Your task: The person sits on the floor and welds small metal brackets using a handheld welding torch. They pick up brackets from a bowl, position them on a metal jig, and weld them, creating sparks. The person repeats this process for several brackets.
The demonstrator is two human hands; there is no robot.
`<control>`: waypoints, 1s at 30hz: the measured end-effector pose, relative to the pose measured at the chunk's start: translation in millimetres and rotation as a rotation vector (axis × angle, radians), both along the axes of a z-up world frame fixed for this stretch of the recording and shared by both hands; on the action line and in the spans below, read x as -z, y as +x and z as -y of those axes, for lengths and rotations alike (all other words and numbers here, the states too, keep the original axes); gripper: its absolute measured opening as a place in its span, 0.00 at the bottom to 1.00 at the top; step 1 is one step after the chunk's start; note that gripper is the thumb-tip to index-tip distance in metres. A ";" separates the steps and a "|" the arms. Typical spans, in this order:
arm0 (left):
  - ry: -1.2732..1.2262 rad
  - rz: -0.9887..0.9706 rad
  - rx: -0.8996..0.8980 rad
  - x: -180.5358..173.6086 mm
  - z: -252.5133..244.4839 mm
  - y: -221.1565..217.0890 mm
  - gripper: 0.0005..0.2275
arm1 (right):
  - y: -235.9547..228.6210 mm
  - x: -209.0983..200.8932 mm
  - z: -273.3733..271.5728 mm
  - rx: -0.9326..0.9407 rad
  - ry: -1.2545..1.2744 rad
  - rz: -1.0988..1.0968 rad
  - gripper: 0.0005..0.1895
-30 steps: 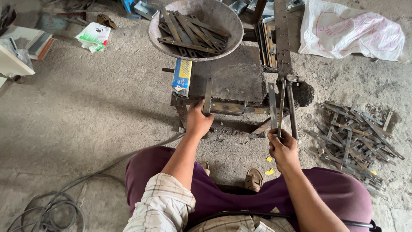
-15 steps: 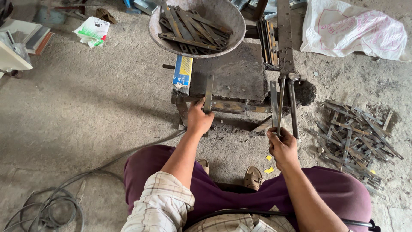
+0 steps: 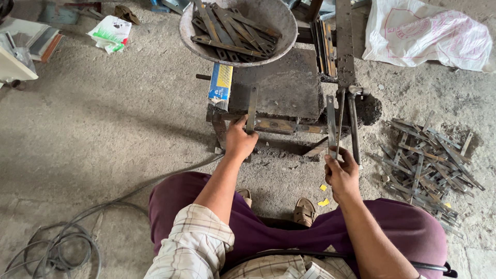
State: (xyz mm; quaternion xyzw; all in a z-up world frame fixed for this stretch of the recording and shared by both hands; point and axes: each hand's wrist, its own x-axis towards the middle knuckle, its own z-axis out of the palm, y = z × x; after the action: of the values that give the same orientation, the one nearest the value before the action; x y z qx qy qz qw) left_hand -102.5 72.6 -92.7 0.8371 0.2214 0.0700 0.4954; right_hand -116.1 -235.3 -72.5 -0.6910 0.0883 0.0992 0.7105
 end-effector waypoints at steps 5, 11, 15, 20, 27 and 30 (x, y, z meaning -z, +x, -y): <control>0.084 0.028 0.023 5.4 -1.7 2.1 0.30 | 3.9 3.8 5.6 0.004 0.011 0.053 0.18; 0.054 -0.003 0.014 6.8 -0.6 3.3 0.31 | 4.9 4.1 8.0 0.019 -0.033 0.044 0.20; 0.070 0.049 0.004 9.8 0.5 3.3 0.30 | 5.4 1.2 7.4 0.041 -0.020 0.042 0.20; 0.081 0.054 0.001 11.2 0.5 2.9 0.30 | 6.4 0.1 7.3 0.054 -0.040 0.032 0.21; -0.012 -0.027 0.005 1.8 2.6 0.8 0.30 | 6.5 -0.1 8.1 0.062 -0.050 0.024 0.21; 0.051 0.028 0.014 4.0 2.1 1.4 0.30 | 7.1 -1.0 9.4 0.081 -0.021 0.028 0.20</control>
State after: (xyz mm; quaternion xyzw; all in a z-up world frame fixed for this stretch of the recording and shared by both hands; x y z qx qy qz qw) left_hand -101.1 70.5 -96.7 0.8500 0.2069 0.0839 0.4772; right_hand -109.0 -244.7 -71.6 -0.6958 0.1075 0.0598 0.7077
